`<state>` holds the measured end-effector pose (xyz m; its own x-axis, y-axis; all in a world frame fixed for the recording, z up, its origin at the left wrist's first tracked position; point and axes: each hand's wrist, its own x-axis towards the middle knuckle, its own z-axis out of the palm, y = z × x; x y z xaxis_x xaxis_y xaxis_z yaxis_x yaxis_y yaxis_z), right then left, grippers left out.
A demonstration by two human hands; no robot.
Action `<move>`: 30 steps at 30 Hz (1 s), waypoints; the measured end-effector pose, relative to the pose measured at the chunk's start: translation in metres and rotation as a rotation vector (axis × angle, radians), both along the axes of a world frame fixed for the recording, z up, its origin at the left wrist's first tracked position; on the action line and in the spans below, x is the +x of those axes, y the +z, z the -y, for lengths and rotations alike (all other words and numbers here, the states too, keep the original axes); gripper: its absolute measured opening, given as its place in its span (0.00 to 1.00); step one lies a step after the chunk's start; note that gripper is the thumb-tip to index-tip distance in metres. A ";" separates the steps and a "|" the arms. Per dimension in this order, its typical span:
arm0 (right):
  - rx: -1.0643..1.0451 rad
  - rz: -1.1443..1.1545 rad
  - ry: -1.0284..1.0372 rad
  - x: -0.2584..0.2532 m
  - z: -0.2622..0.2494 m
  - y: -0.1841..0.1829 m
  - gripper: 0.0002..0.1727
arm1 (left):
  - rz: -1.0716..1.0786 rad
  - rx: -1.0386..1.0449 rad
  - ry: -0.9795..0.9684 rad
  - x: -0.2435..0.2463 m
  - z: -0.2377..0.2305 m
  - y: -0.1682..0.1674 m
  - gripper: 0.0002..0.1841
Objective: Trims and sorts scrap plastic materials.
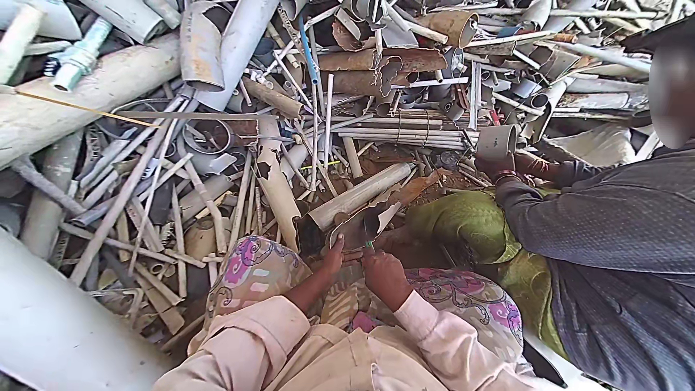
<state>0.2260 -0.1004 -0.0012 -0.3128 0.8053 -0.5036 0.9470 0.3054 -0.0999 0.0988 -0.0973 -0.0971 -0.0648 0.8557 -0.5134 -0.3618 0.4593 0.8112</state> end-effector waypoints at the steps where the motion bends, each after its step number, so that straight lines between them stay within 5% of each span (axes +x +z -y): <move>1: -0.007 -0.014 0.020 -0.002 0.010 0.009 0.21 | 0.026 -0.014 0.036 0.000 -0.002 0.003 0.36; 12: 0.024 0.011 -0.098 -0.004 -0.050 -0.024 0.24 | -0.029 0.029 -0.055 0.007 0.003 0.000 0.34; 19: 0.009 -0.058 -0.001 -0.007 0.005 0.011 0.23 | 0.005 -0.032 0.099 0.002 -0.008 0.012 0.36; 26: 0.050 -0.095 -0.140 0.006 -0.047 -0.018 0.23 | 0.026 0.013 0.038 0.002 -0.009 -0.009 0.35; 30: 0.027 -0.100 -0.082 0.006 -0.022 -0.003 0.22 | 0.034 -0.007 0.052 0.002 -0.008 -0.004 0.34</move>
